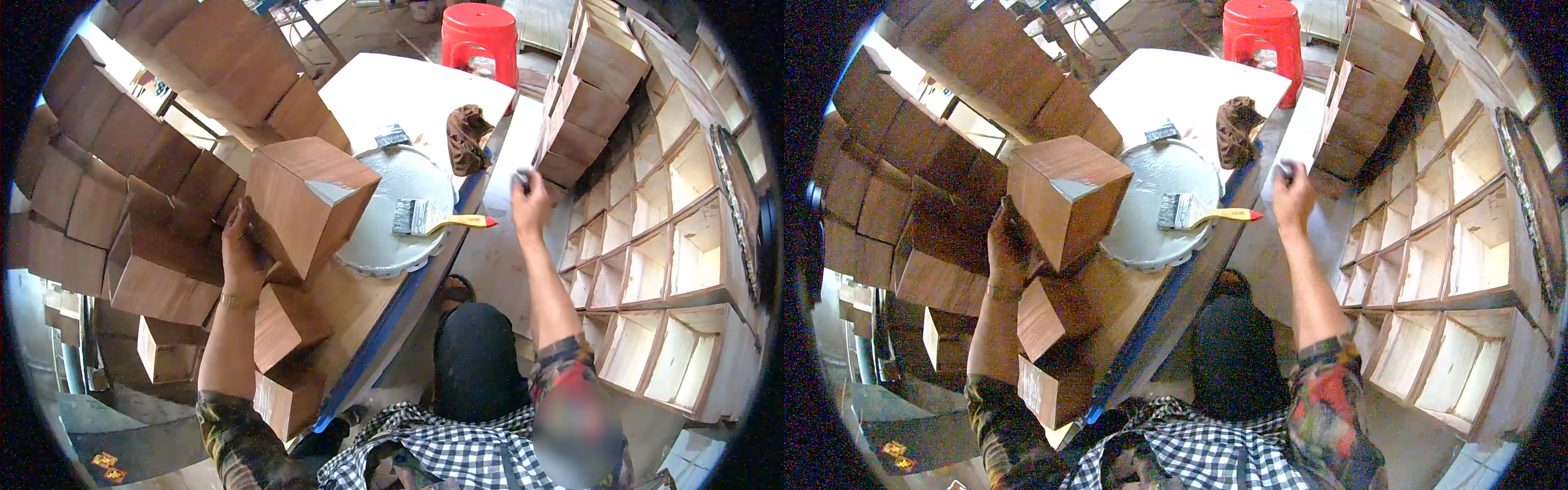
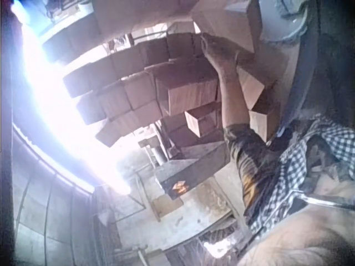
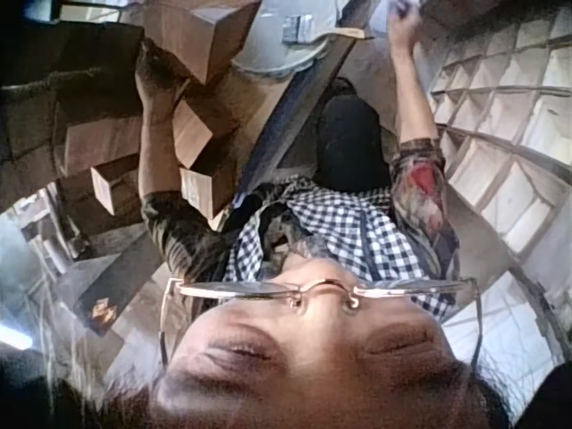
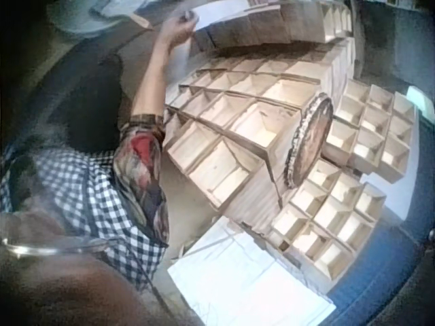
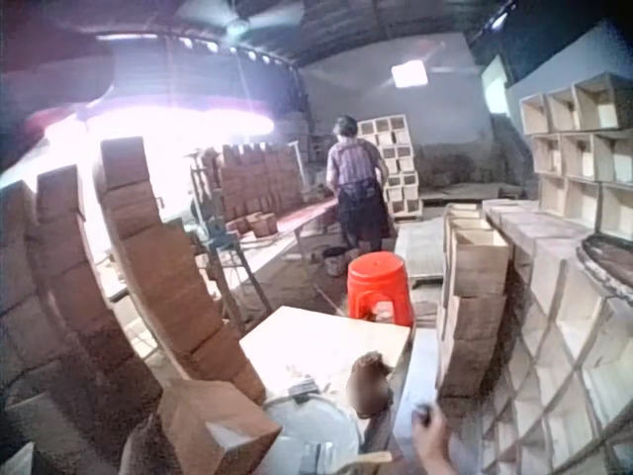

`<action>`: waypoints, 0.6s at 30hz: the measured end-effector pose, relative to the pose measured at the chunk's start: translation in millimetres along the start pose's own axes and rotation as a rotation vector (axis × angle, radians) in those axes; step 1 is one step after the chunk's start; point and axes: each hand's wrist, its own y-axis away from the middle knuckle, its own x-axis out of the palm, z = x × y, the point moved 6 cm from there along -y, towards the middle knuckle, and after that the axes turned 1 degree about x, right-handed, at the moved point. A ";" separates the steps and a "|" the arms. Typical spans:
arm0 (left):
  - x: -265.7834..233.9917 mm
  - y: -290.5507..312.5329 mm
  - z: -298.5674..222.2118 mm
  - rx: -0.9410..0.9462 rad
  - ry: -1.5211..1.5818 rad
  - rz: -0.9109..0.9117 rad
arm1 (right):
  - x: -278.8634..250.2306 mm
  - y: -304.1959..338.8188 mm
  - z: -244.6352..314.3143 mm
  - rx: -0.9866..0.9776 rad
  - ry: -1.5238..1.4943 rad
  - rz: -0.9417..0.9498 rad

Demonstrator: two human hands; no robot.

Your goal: The person is applying a liquid finish to small wooden boxes using a brush.

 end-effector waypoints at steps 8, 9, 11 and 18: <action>-8.8 8.0 1.8 0.041 -0.167 -0.117 | 141.7 -49.0 -1.9 -0.008 0.461 0.484; -5.3 13.5 0.7 0.040 -0.134 -0.052 | 152.6 -46.9 -7.4 -0.001 0.500 0.490; -6.7 24.1 2.1 0.054 -0.138 -0.079 | 163.9 -44.7 -24.5 -0.007 0.619 0.558; -29.1 57.3 21.5 -0.045 -0.006 -0.076 | 124.8 -73.5 -29.0 0.289 -0.331 0.382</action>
